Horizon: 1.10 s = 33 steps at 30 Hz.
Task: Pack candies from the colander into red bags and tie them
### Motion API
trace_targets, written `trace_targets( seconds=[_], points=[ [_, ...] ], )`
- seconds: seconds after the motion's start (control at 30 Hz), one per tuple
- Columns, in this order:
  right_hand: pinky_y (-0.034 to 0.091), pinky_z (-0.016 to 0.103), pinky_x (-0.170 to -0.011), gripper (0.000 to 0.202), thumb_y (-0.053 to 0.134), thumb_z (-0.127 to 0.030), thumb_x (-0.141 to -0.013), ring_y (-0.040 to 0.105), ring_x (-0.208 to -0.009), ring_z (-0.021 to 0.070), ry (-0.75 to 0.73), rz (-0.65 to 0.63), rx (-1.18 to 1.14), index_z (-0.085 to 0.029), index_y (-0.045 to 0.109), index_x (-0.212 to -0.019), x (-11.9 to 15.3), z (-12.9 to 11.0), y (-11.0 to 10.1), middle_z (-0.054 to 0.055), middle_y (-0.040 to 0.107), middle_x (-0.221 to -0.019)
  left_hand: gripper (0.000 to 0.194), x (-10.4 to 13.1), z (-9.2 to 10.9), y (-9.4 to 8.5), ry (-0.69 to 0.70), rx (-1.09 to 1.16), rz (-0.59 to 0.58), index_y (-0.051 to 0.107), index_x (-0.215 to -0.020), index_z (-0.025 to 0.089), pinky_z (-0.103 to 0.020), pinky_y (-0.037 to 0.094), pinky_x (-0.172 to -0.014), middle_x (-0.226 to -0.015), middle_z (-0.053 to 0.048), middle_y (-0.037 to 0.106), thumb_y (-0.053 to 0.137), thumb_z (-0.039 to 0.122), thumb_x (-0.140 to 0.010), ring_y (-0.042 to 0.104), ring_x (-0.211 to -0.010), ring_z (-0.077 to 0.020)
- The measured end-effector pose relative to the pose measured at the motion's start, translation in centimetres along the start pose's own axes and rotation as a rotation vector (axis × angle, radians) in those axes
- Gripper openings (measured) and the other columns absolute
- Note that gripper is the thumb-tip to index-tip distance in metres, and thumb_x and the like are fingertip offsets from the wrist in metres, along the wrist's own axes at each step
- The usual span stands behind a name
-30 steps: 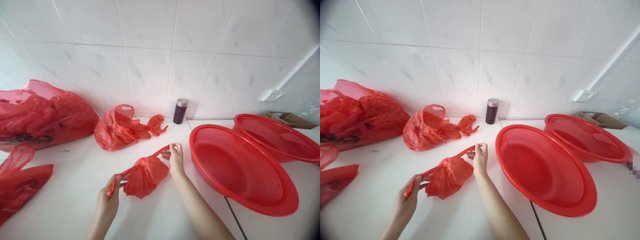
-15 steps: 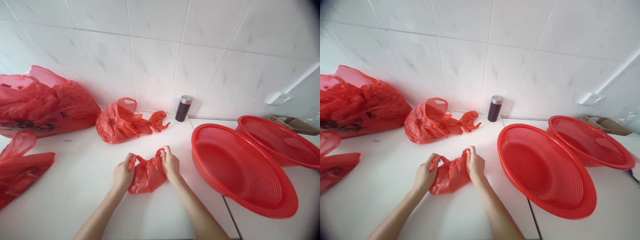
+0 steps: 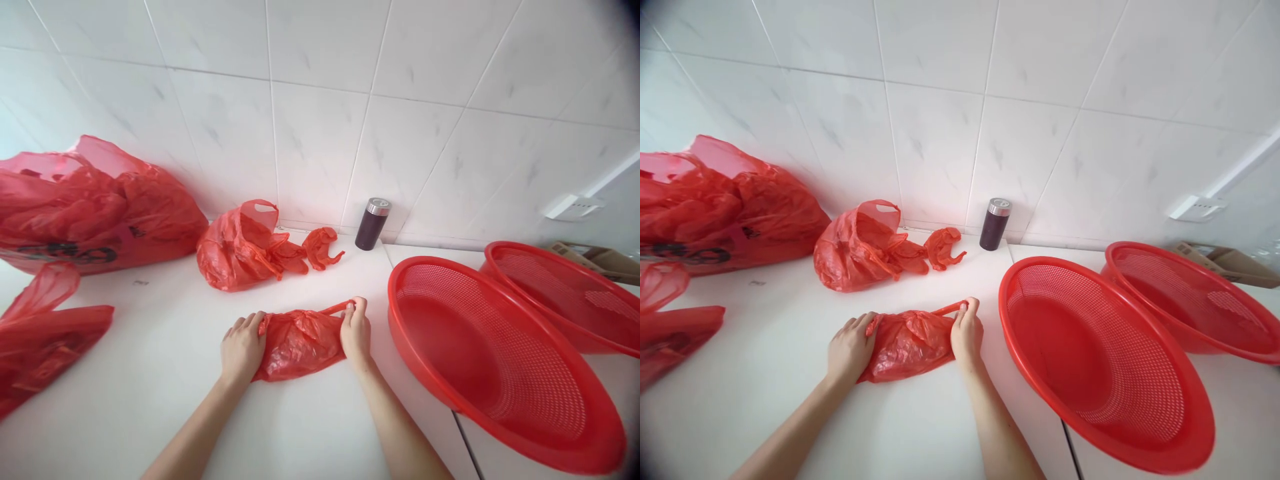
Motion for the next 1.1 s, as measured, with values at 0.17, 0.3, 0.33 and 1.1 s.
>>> trace_targets(
  seconds=[0.17,0.3,0.33,1.1],
  points=[
    [0.039,0.027,-0.054,0.018,0.027,-0.035,-0.096,0.054,-0.057,0.0193,0.055,0.078,-0.215,-0.024,0.040,-0.102,-0.4,0.7,-0.8,0.000,0.054,-0.066,0.034,1.8,-2.0,-0.8,-0.134,0.046,-0.022,0.059,-0.094,0.026,-0.026,0.039,-0.058,-0.073,-0.003,0.064,0.027,0.037,-0.096,0.061,-0.065,-0.0202],
    [0.040,0.027,-0.055,0.017,0.029,-0.035,-0.096,0.055,-0.061,0.0188,0.069,0.104,-0.232,-0.024,0.040,-0.100,-0.6,1.2,-0.8,0.002,0.056,-0.073,0.044,4.0,-2.9,-1.3,-0.213,0.282,-0.110,0.050,-0.067,0.025,-0.025,0.041,-0.056,-0.059,0.003,0.059,0.024,0.046,-0.096,0.055,-0.054,-0.0162],
    [0.040,0.027,-0.056,0.016,0.029,-0.035,-0.095,0.056,-0.062,0.0187,0.067,0.103,-0.236,-0.024,0.040,-0.100,-0.7,1.2,-0.8,0.002,0.056,-0.074,0.047,4.3,-3.0,-1.4,-0.229,0.340,-0.124,0.049,-0.063,0.024,-0.025,0.042,-0.056,-0.058,0.003,0.060,0.026,0.049,-0.095,0.055,-0.054,-0.0161],
    [0.040,0.024,-0.055,0.028,0.037,-0.050,-0.095,0.048,-0.056,0.0132,-0.017,0.163,-0.548,-0.023,0.041,-0.096,-0.4,1.0,-1.9,-0.005,0.046,-0.062,0.025,-0.3,9.2,-1.1,0.277,0.224,-0.330,0.064,-0.098,0.022,-0.034,0.049,-0.072,-0.093,-0.005,0.070,0.050,0.015,-0.079,0.064,-0.083,-0.0223]
  ],
)
Point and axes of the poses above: each hand's wrist, its own x-axis away from the middle knuckle, its own y-axis out of the palm, z = x × y, the point moved 9 cm from there along -x, towards the middle knuckle
